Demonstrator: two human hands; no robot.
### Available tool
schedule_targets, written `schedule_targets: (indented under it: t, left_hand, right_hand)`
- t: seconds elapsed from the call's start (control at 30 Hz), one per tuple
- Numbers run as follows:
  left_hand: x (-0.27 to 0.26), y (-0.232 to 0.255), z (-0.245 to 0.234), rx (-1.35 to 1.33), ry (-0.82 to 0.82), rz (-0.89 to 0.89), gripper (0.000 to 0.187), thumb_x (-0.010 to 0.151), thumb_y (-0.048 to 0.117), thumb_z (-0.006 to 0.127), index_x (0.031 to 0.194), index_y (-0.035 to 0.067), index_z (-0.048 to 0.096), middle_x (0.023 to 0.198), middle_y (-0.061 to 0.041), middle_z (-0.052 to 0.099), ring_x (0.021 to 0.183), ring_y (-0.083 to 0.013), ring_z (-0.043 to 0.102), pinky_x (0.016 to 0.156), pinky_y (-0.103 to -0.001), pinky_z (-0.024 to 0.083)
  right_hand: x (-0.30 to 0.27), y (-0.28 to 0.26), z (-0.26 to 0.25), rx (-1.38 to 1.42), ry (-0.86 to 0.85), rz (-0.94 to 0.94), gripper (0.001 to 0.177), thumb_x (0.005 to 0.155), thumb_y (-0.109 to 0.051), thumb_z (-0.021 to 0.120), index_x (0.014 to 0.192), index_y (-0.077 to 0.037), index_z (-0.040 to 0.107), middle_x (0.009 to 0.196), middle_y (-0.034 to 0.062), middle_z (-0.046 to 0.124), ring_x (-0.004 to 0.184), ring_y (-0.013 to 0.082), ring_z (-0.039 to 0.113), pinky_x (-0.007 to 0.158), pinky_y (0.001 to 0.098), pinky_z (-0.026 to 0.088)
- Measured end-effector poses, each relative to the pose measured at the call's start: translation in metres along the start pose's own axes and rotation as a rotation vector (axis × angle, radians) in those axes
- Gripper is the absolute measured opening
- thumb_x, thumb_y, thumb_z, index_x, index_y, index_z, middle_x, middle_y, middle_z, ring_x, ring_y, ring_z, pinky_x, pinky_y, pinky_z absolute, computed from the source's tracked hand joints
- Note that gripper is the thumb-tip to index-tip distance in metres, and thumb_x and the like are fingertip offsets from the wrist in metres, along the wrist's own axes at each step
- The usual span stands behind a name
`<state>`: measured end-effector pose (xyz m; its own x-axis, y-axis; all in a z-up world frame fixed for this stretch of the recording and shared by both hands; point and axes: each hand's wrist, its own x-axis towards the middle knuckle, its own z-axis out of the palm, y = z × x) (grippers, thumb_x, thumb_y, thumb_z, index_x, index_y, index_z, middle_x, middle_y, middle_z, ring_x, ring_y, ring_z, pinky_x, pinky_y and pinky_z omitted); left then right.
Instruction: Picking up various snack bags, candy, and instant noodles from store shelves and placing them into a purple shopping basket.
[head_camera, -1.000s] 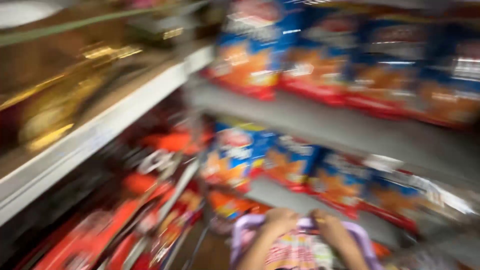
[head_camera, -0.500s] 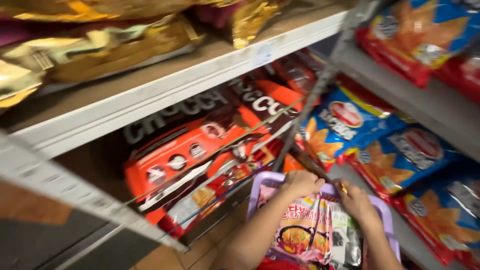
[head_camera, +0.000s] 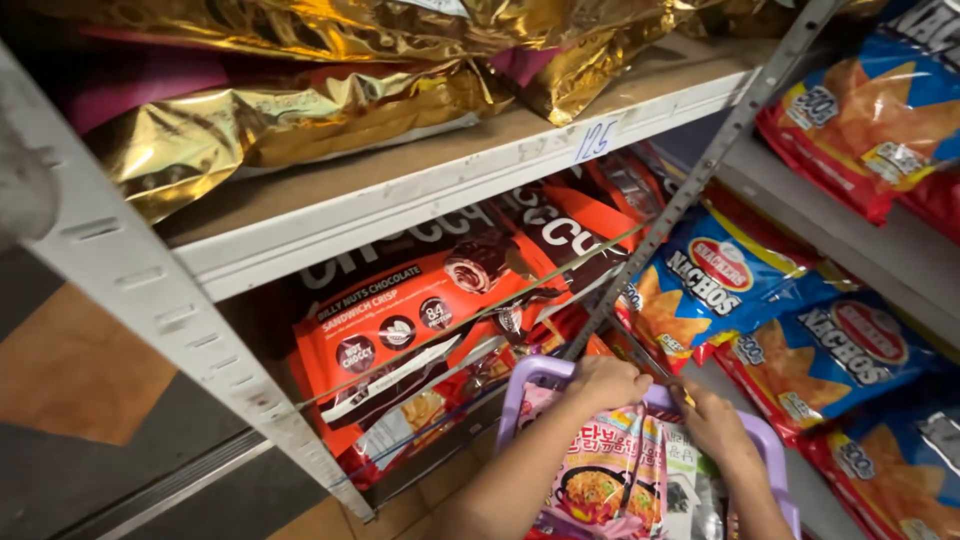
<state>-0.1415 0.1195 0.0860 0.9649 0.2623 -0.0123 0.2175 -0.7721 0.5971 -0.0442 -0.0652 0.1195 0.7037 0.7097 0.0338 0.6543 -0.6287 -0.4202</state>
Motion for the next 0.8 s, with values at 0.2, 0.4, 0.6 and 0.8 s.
schedule_targets:
  t: [0.2,0.4,0.6,0.8]
  left_hand:
    - [0.023,0.008,0.040,0.000,-0.045,0.061,0.057,0.098,0.058,0.042,0.103,0.014,0.079,0.102,-0.014,0.077,0.101,-0.0364,0.073,0.088,-0.053,0.054]
    - [0.015,0.024,0.044,0.094,-0.067,0.174,0.057,0.099,0.055,0.036,0.103,0.017,0.079,0.102,-0.014,0.077,0.098,-0.0354,0.073,0.092,-0.059,0.047]
    - [-0.009,0.063,0.044,0.055,-0.281,0.159,0.063,0.101,0.060,0.031,0.103,0.017,0.077,0.101,-0.015,0.077,0.100,-0.0378,0.072,0.088,-0.054,0.053]
    - [-0.021,0.109,0.076,0.022,-0.338,0.292,0.059,0.097,0.058,0.035,0.099,0.017,0.077,0.098,-0.014,0.077,0.097,-0.0366,0.072,0.087,-0.052,0.053]
  right_hand:
    - [-0.017,0.053,0.009,-0.035,0.108,-0.152,0.023,0.097,-0.024,0.054,0.108,-0.011,0.070,0.102,0.0240,0.072,0.099,0.0439,0.069,0.081,0.0493,0.054]
    - [-0.064,0.006,-0.031,-0.017,0.132,-0.056,0.024,0.092,-0.014,0.058,0.112,-0.007,0.069,0.102,0.0263,0.070,0.097,0.0467,0.066,0.083,0.0523,0.052]
    - [-0.108,0.016,-0.037,-0.018,0.188,-0.011,0.032,0.083,-0.007,0.061,0.114,-0.005,0.068,0.104,0.0243,0.071,0.099,0.0452,0.067,0.087,0.0512,0.052]
    - [-0.166,0.041,-0.051,0.030,0.254,0.178,0.023,0.094,-0.008,0.061,0.115,-0.006,0.070,0.106,0.0213,0.072,0.102,0.0408,0.069,0.088,0.0483,0.053]
